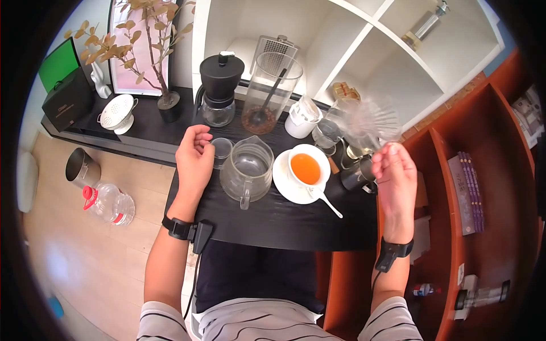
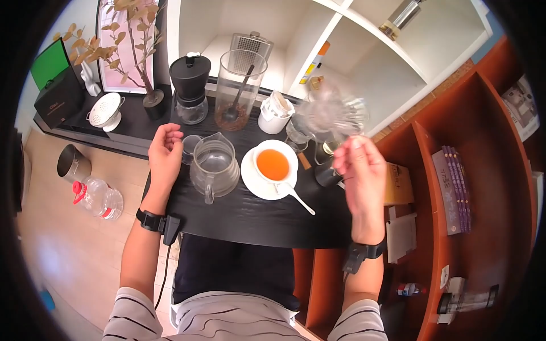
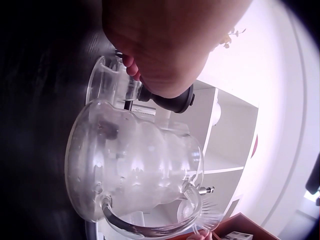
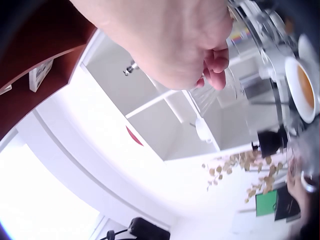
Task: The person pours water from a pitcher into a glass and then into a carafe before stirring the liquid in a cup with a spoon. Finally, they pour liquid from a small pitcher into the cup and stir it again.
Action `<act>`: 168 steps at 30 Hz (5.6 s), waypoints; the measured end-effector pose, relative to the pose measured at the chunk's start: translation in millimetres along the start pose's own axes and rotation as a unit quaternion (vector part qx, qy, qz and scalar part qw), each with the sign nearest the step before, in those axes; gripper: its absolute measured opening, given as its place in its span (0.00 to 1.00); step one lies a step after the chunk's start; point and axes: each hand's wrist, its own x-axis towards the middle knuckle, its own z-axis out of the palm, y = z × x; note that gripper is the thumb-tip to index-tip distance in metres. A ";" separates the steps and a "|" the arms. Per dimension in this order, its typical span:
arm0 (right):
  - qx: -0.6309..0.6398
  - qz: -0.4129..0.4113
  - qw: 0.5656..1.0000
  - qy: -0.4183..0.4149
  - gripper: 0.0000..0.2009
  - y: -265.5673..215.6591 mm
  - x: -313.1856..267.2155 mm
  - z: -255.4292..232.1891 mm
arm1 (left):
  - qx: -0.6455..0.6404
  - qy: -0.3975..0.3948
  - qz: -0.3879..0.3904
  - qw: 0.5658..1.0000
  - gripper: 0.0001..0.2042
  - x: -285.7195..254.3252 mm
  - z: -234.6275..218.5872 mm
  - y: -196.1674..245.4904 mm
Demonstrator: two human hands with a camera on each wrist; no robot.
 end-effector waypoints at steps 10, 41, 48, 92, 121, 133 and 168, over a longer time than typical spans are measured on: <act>0.007 0.131 0.971 -0.201 0.11 33.8 -16.7 100.3 | 0.028 -0.006 -0.025 0.999 0.16 -1.2 -2.4 9.1; -0.029 0.150 0.956 -0.251 0.11 32.7 -22.5 107.5 | 0.043 0.000 0.003 0.999 0.16 0.8 -1.6 2.7; 0.008 0.125 0.961 -0.247 0.11 40.1 -23.7 111.8 | -0.019 -0.003 0.016 1.000 0.16 2.5 -0.6 -16.7; -0.247 -0.120 0.933 0.234 0.07 48.5 41.7 -87.3 | 0.039 -0.021 -0.004 0.999 0.15 -0.5 -1.7 2.7; -0.658 0.007 0.753 -0.004 0.40 61.5 154.8 27.3 | 0.047 0.004 0.024 0.999 0.16 -2.2 -0.6 7.8; -0.655 -0.083 0.751 0.031 0.44 21.8 153.8 33.5 | 0.049 0.003 0.033 0.998 0.16 -2.2 -0.1 8.4; -0.539 -0.053 0.826 -0.158 0.41 -27.3 -101.3 9.8 | 0.026 0.004 0.072 0.997 0.16 -9.9 -17.6 26.5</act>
